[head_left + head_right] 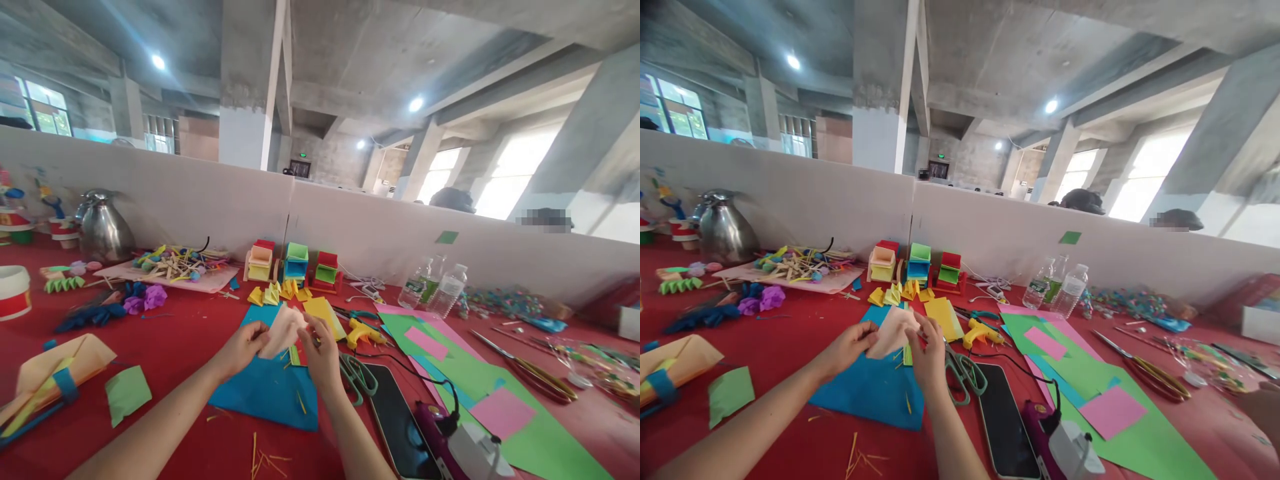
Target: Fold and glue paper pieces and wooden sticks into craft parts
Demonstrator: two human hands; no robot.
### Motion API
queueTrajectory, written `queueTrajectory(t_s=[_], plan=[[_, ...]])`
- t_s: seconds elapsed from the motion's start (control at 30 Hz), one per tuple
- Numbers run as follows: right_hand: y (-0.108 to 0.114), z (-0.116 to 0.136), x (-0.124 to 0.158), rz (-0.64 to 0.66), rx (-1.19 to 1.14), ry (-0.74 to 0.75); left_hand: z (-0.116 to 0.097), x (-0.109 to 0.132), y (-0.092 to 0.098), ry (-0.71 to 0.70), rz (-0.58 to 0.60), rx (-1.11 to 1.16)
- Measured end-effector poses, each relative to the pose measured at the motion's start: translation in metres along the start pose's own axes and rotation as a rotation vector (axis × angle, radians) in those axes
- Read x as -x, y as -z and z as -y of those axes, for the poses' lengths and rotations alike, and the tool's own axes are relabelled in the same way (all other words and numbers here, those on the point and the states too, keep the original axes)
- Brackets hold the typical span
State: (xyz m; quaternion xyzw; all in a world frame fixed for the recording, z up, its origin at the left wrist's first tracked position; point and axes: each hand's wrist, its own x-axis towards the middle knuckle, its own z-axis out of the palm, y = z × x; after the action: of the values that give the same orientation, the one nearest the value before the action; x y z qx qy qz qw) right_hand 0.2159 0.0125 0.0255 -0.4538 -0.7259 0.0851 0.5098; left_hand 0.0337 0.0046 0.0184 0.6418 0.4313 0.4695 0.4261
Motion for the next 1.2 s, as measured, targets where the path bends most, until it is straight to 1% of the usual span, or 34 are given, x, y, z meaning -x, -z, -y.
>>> queueTrajectory(t_s=[0.1,0.2,0.27,0.37,0.43,0.53,0.63,0.83,1.03,1.2], plan=[[0.0,0.014,0.003,-0.043,-0.184,-0.036,-0.005,0.002,-0.009,0.059,0.003,0.271],[-0.002,0.028,0.007,-0.039,-0.221,-0.022,-0.008,0.004,-0.016,0.094,-0.017,0.479],[-0.004,0.034,0.009,0.001,-0.231,-0.004,-0.01,0.005,-0.017,0.11,-0.03,0.582],[-0.01,0.035,0.012,0.072,-0.232,0.015,-0.011,0.005,-0.017,0.129,-0.052,0.691],[-0.013,0.034,0.013,0.081,-0.229,0.022,-0.01,0.005,-0.017,0.131,-0.074,0.733],[-0.017,0.034,0.015,0.08,-0.227,0.041,-0.007,0.004,-0.018,0.114,-0.115,0.756],[-0.02,0.038,0.017,0.107,-0.219,0.061,-0.005,0.004,-0.02,0.099,-0.148,0.759],[-0.026,0.037,0.024,0.167,-0.033,0.071,-0.002,0.006,-0.023,0.108,-0.172,0.739],[-0.03,0.033,0.026,0.176,0.051,0.054,-0.001,0.008,-0.027,0.093,-0.211,0.648],[-0.028,0.034,0.026,0.204,0.107,0.041,-0.001,0.009,-0.025,0.052,-0.255,0.549]])
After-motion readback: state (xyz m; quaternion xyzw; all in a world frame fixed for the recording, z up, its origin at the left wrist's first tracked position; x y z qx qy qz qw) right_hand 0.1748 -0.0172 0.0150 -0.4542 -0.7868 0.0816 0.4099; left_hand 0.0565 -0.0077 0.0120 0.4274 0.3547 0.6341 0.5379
